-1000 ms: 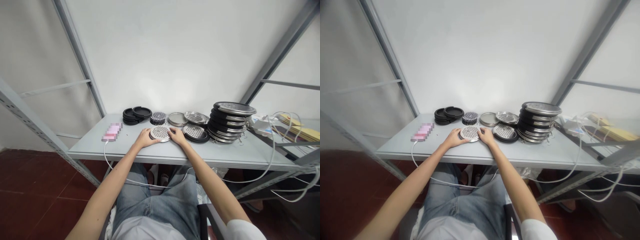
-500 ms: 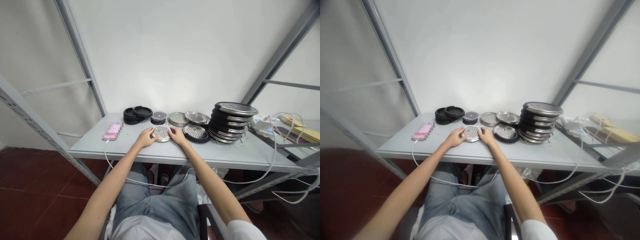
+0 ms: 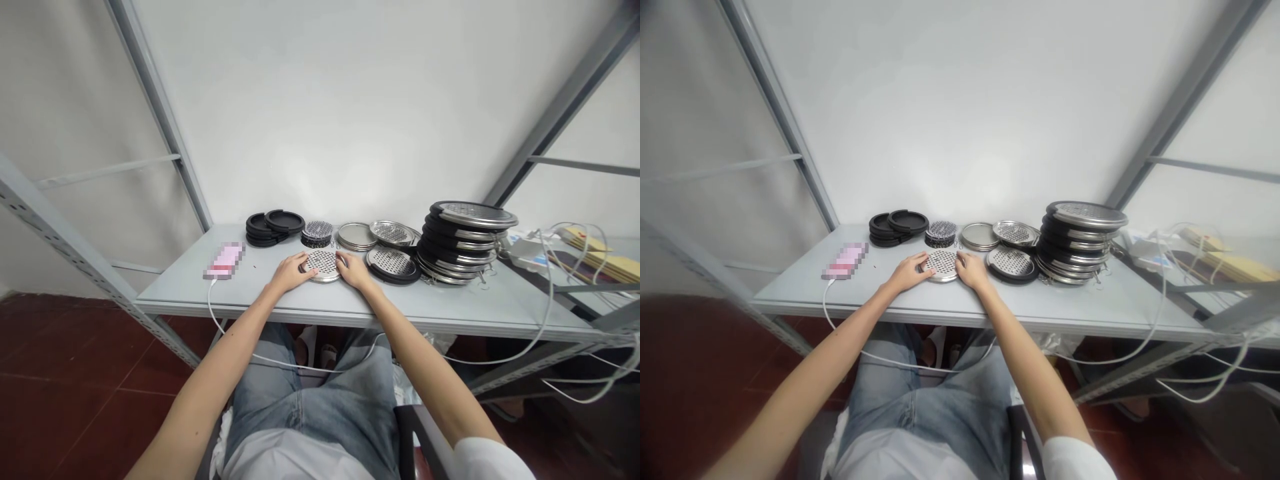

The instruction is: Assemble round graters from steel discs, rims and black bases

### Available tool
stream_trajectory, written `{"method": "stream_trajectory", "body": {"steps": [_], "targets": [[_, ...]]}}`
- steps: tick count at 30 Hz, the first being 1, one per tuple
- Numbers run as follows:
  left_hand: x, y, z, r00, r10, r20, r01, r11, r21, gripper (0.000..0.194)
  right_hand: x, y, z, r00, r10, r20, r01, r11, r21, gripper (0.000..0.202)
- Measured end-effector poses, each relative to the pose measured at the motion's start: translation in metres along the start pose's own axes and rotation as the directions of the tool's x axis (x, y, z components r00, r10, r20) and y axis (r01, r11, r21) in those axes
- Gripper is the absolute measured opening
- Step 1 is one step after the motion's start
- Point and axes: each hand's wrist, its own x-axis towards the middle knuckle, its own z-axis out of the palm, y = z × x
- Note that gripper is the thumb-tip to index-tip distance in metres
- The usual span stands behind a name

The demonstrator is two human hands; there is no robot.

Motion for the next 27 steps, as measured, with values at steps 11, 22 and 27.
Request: {"method": "stream_trajectory", "body": {"steps": [11,22,27], "targets": [[-0.0003,0.0005,-0.0002,0.999,-0.025,0.038,0.024,0.999,0.026,0.064,-0.0011,-0.0023,0.0001,1.000,-0.006,0.010,0.007,0.998,-0.058,0.040],[-0.0020,0.0014,0.0012,0.999,-0.011,0.045,0.007,0.996,0.085,0.062,-0.0017,-0.0057,-0.0020,1.000,0.003,0.017,-0.003,0.999,-0.049,0.043],[-0.0017,0.0015,0.0016,0.999,-0.003,0.049,-0.002,0.996,0.092,0.058,-0.0009,-0.0044,-0.0005,1.000,0.011,0.013,-0.011,1.000,-0.028,0.042]]}}
